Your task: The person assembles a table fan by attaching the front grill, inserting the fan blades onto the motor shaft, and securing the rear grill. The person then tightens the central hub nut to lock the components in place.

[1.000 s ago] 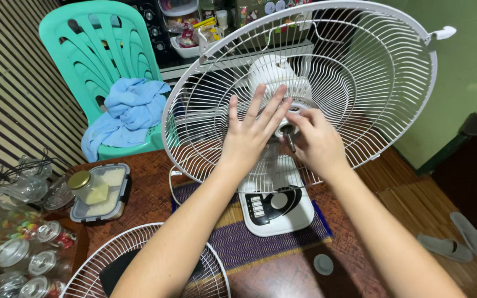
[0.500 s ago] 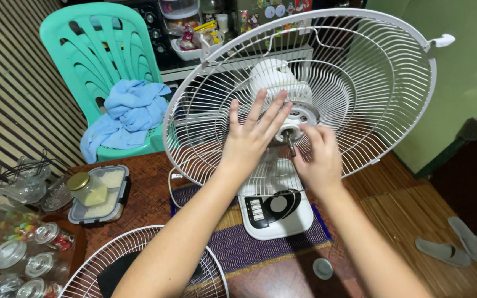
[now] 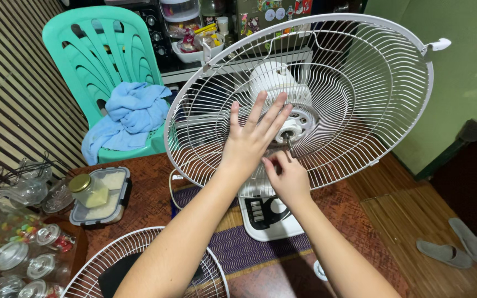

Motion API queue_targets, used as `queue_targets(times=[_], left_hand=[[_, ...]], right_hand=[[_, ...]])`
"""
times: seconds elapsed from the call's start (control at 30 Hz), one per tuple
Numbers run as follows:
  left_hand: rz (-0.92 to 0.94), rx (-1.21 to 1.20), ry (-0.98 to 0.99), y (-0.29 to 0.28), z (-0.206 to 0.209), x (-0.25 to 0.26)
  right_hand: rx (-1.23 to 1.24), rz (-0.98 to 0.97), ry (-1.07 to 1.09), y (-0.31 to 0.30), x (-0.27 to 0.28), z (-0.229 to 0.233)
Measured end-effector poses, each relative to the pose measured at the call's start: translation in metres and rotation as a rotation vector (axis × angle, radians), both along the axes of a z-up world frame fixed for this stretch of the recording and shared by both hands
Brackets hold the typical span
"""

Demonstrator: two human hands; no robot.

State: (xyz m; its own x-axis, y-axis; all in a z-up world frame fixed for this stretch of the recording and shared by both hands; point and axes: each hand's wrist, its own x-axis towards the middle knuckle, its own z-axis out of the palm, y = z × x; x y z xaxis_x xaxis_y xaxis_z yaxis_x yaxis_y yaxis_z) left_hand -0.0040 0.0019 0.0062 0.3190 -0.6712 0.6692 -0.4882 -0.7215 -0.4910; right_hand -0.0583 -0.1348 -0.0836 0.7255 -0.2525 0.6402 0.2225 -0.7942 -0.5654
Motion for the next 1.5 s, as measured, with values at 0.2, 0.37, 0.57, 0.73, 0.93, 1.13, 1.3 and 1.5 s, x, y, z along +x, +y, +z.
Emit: queue_targets(times=[0.2, 0.37, 0.57, 0.73, 0.93, 1.13, 1.3, 1.5], left_hand=[[-0.014, 0.088, -0.174, 0.026, 0.024, 0.004], [-0.067, 0.105, -0.113, 0.034, 0.034, 0.01], [-0.007, 0.067, -0.151, 0.02, 0.026, 0.008], [-0.067, -0.033, -0.046, 0.013, 0.02, 0.002], [0.006, -0.004, -0.086, 0.008, 0.016, 0.002], [-0.025, -0.032, -0.073, 0.006, 0.011, 0.007], [-0.023, -0.027, -0.048, 0.004, 0.01, 0.009], [-0.077, -0.071, -0.015, 0.005, 0.01, 0.006]], right_hand=[[-0.31, 0.058, -0.363, -0.047, -0.013, 0.046], [-0.641, 0.153, -0.259, -0.069, -0.005, 0.082], [-0.381, -0.025, -0.358, -0.047, 0.01, 0.065], [0.234, -0.22, -0.078, -0.01, 0.019, 0.028], [0.137, -0.081, -0.035, -0.028, -0.003, 0.023], [-0.531, 0.055, -0.206, -0.067, -0.009, 0.072], [-0.513, 0.029, -0.175, -0.068, -0.002, 0.073], [0.019, -0.157, -0.145, -0.022, 0.015, 0.029]])
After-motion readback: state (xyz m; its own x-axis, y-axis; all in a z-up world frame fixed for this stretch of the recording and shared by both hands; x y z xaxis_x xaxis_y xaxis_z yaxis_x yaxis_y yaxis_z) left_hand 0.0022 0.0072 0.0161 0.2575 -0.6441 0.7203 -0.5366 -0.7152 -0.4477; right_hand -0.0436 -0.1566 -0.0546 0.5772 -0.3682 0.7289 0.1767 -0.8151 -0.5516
